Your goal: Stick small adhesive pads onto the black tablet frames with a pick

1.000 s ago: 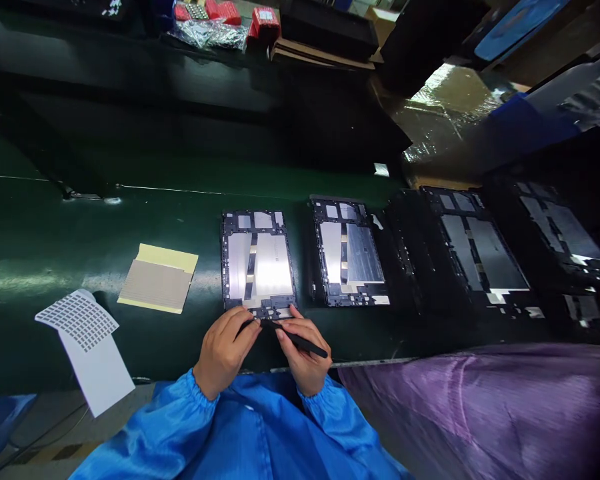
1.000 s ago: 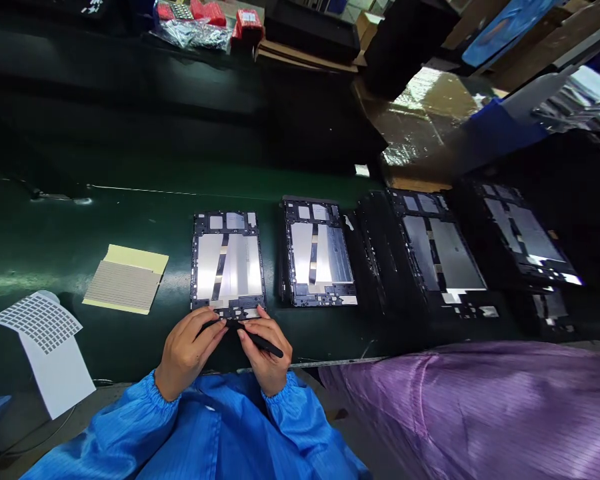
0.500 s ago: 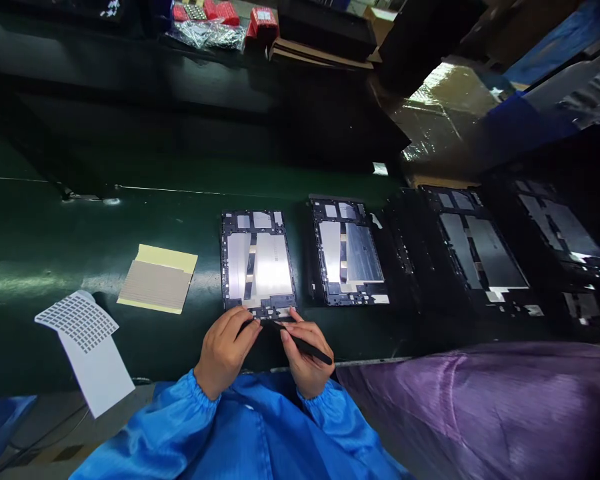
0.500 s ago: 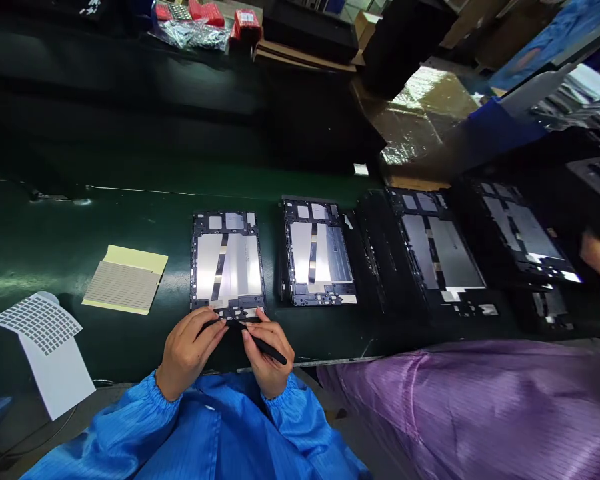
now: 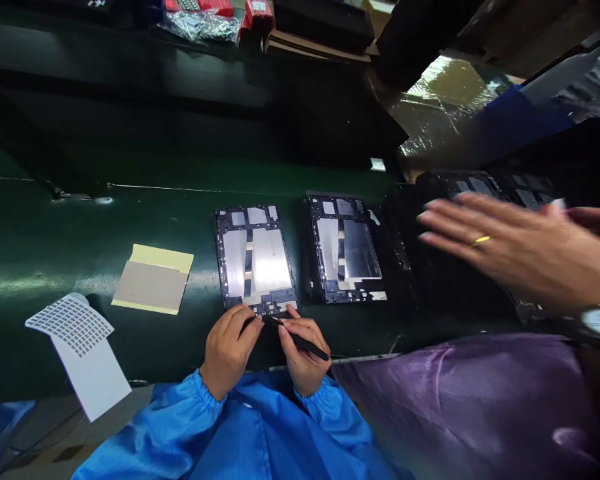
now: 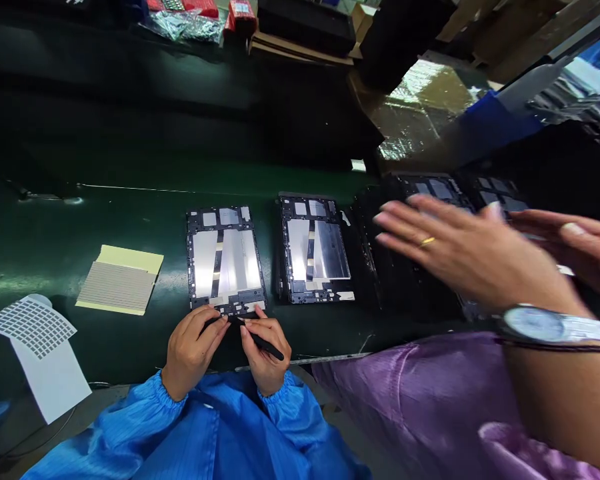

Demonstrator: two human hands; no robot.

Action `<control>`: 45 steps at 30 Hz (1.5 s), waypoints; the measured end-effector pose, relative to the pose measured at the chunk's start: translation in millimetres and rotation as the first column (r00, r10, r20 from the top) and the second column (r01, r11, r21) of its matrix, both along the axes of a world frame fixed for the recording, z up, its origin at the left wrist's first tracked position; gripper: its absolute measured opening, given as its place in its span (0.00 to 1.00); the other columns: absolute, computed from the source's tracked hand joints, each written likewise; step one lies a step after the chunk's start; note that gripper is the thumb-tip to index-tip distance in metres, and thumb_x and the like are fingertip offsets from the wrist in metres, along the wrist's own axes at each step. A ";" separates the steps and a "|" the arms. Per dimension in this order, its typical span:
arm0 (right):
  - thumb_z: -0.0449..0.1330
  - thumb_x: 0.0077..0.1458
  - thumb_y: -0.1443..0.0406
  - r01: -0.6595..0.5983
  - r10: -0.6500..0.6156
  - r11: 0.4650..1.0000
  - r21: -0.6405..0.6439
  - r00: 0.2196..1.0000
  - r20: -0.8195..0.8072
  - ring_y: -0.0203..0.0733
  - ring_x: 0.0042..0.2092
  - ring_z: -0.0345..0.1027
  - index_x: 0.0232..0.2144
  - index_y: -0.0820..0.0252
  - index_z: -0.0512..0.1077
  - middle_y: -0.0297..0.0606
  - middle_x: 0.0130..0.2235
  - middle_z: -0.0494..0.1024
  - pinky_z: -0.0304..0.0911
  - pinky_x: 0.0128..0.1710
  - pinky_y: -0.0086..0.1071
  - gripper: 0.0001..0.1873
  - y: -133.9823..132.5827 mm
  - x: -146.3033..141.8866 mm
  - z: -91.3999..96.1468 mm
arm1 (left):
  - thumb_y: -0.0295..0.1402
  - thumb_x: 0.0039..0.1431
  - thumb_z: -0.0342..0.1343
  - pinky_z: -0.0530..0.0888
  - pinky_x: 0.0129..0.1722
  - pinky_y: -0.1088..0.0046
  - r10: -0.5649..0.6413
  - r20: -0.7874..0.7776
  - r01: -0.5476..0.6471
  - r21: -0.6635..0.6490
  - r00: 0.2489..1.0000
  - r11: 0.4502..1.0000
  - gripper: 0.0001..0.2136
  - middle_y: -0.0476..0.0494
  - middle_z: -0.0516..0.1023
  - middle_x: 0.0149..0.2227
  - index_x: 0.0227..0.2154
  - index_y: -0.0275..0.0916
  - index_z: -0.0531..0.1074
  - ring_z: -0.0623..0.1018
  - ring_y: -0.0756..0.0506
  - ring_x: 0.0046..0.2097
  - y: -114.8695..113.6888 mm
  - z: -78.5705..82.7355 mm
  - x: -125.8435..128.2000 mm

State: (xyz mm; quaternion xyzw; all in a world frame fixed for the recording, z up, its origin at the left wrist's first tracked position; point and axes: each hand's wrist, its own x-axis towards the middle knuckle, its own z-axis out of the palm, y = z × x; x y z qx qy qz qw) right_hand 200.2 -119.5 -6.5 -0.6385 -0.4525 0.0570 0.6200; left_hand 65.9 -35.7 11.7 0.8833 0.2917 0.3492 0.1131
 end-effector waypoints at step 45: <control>0.63 0.57 0.76 0.032 -0.032 0.999 0.026 0.999 0.005 0.39 0.35 0.78 0.40 0.55 0.77 0.34 0.34 0.80 0.77 0.51 0.59 0.12 -1.1 -3.8 4.7 | 0.21 0.62 0.57 0.79 0.50 0.61 -0.035 -0.076 0.042 0.080 0.996 0.996 0.10 0.36 0.80 0.41 0.45 0.32 0.76 0.80 0.39 0.50 -4.8 -11.6 -6.7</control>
